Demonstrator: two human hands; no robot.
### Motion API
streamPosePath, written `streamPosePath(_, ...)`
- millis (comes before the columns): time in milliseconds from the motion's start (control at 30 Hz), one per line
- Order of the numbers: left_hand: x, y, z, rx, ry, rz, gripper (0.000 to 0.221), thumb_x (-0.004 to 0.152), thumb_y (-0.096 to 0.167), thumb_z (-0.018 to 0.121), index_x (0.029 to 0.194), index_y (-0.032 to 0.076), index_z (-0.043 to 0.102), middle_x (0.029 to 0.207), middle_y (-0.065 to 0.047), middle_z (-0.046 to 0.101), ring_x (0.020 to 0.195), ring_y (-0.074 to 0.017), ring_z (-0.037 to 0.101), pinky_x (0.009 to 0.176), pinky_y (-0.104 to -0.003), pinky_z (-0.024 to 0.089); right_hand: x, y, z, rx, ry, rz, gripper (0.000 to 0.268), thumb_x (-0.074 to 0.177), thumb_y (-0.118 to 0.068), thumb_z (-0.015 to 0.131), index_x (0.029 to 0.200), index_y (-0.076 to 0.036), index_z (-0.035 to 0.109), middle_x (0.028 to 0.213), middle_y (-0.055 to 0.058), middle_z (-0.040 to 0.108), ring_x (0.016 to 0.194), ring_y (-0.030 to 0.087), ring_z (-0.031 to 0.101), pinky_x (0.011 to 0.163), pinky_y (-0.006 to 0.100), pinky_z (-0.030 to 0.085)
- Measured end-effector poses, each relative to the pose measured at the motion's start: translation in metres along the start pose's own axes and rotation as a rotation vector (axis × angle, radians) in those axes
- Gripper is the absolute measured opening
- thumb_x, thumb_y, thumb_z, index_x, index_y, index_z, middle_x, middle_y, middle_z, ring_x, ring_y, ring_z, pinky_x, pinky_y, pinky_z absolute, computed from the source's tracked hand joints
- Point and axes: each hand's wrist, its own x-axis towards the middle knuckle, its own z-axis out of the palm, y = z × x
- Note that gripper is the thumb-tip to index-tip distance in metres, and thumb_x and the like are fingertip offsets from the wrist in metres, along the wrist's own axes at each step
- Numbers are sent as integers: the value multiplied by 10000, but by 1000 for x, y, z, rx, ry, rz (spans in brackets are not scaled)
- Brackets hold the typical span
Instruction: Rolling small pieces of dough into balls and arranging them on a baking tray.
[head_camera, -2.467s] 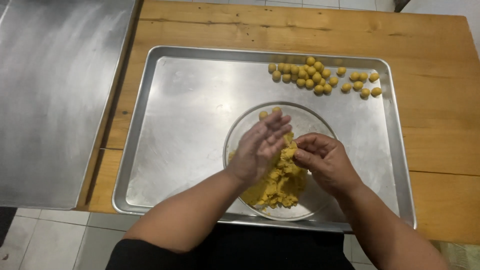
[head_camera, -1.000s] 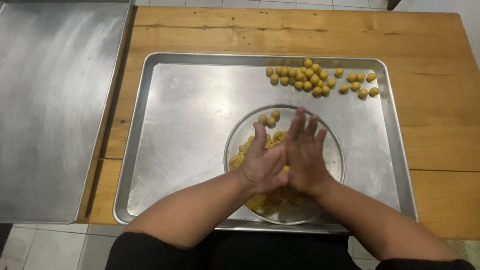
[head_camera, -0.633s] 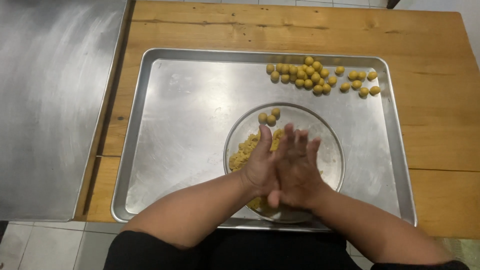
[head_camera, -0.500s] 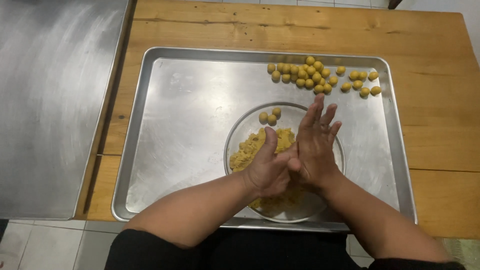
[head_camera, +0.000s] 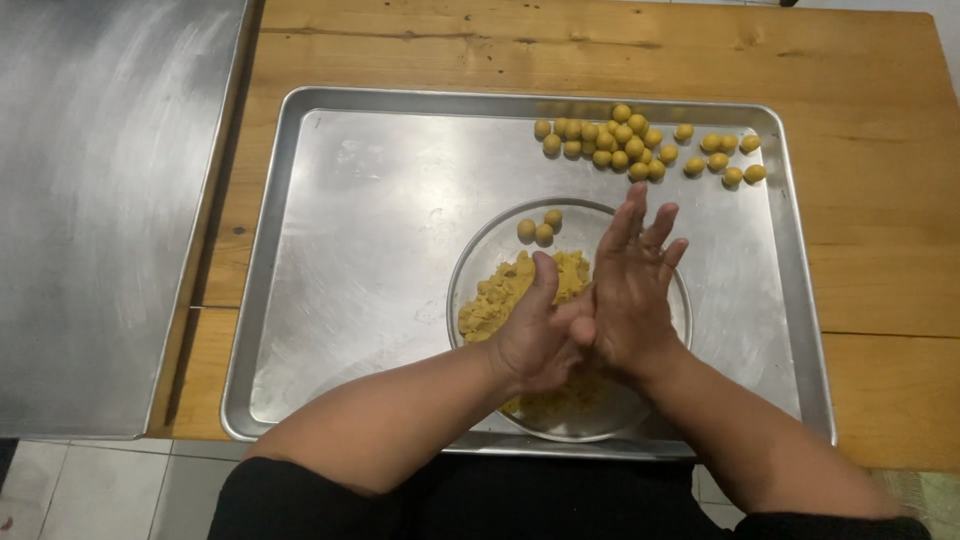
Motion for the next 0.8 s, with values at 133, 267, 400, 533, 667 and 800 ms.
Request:
streamPosePath(133, 9, 1, -3, 73, 93, 81, 881, 916, 861, 230, 1351, 185, 591, 1030, -9, 702, 1073, -161, 643, 1134, -356, 394, -18, -47, -1, 55, 34, -179, 1407, 690, -1004, 34, 1624, 48, -15, 1679, 298, -144, 1472, 474, -316, 1091, 593, -322)
streamPosePath(267, 4, -3, -17, -23, 53, 33, 1035, 856, 947, 165, 1366, 144, 573, 1048, -20, 705, 1080, -188, 653, 1140, -340, 380, -25, -32, 3, 3, -14, -243, 1364, 701, -993, 21, 1638, -2, 27, 1699, 259, -80, 1479, 460, -298, 1089, 626, -297)
streamPosePath(400, 1, 1, -2, 17, -23, 53, 1162, 821, 986, 75, 1454, 117, 517, 896, 8, 723, 1109, -194, 668, 1161, -383, 396, -3, -1, -8, 83, -14, -13, 1304, 779, -960, -3, 1654, 6, 13, 1701, 273, -100, 1470, 524, -262, 1122, 646, -239)
streamPosePath(533, 8, -20, -25, 44, 92, 11, 1020, 882, 940, 269, 1347, 102, 619, 1115, -34, 719, 1180, -238, 633, 1187, -407, 377, -7, -29, -4, 24, -16, -18, 1355, 727, -1005, 25, 1665, -28, -17, 1696, 275, -140, 1459, 506, -304, 1109, 646, -238)
streamPosePath(667, 10, -15, -21, -61, 61, 67, 929, 893, 921, 276, 1267, 146, 625, 1094, -18, 704, 1020, -170, 669, 1081, -364, 447, -30, -48, 5, 8, -39, -229, 1393, 688, -1008, 76, 1633, 16, 87, 1701, 264, -50, 1485, 508, -262, 1108, 617, -282)
streamPosePath(800, 2, 3, -5, -53, 10, 30, 1160, 846, 988, 136, 1463, 88, 530, 1294, -109, 616, 1084, -242, 663, 1102, -412, 456, -18, -17, 0, 88, -119, -99, 1286, 780, -939, 35, 1637, 17, -38, 1705, 279, -50, 1493, 525, -228, 1099, 634, -263)
